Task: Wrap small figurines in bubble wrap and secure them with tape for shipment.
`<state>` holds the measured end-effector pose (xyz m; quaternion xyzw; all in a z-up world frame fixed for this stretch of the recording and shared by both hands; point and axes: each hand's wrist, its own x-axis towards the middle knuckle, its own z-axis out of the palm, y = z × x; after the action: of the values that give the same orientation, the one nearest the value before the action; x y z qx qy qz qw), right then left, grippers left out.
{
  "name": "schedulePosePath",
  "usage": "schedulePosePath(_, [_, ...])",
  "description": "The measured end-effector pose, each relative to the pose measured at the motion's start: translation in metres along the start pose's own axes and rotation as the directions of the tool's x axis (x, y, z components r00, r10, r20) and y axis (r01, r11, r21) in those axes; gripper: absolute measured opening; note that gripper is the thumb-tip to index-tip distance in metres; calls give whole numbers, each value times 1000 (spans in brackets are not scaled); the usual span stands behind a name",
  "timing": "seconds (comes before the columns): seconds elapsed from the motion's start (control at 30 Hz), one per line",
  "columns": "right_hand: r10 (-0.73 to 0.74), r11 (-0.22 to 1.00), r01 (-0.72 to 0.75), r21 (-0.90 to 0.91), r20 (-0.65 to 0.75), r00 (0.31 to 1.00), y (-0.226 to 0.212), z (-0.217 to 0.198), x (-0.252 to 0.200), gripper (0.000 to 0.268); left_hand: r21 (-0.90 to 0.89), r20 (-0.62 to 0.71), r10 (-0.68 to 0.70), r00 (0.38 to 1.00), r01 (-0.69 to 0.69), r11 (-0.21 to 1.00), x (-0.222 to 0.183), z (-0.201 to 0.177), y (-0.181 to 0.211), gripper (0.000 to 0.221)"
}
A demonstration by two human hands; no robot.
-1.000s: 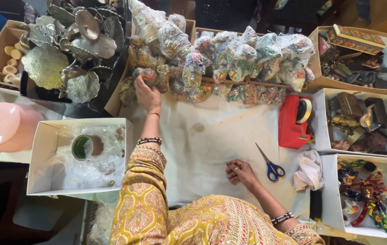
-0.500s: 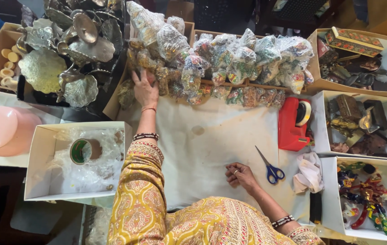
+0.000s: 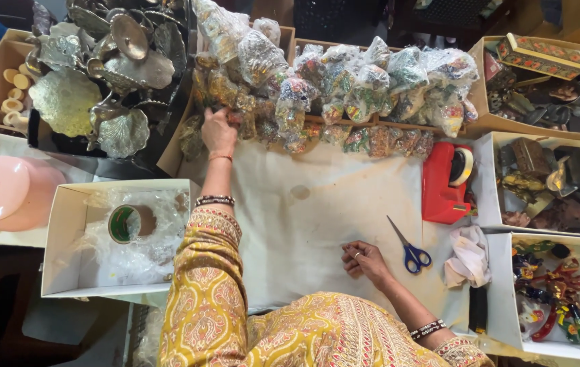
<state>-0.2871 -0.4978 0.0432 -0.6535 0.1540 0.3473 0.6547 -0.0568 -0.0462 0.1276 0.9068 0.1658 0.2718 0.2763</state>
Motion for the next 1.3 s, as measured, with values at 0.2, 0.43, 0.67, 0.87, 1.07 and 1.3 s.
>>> schedulePosePath(0.2, [8,1000,-8,23,-18,1000,8,-1,4,30,157,148,-45,988,21,987,20,22,-26,50])
schedulePosePath(0.43, [-29,999,30,11,-8,1000,13,-3,8,30,202,104,-49,993,27,979,7,32,-20,70])
schedulePosePath(0.67, [-31,1000,31,3,-2,1000,8,-2,6,30,144,75,-8,997,-3,990,-15,27,-17,48])
schedulePosePath(0.87, [-40,999,40,3,0,999,12,-3,9,31,125,-42,215,976,-208,970,-70,-4,18,65])
schedulePosePath(1.07, [-58,997,57,-52,-12,998,14,-5,11,30,115,314,394,864,-446,888,-203,12,38,52])
schedulePosePath(1.3, [-86,994,85,-68,-12,996,16,-4,11,30,77,359,294,886,-342,936,-288,9,46,62])
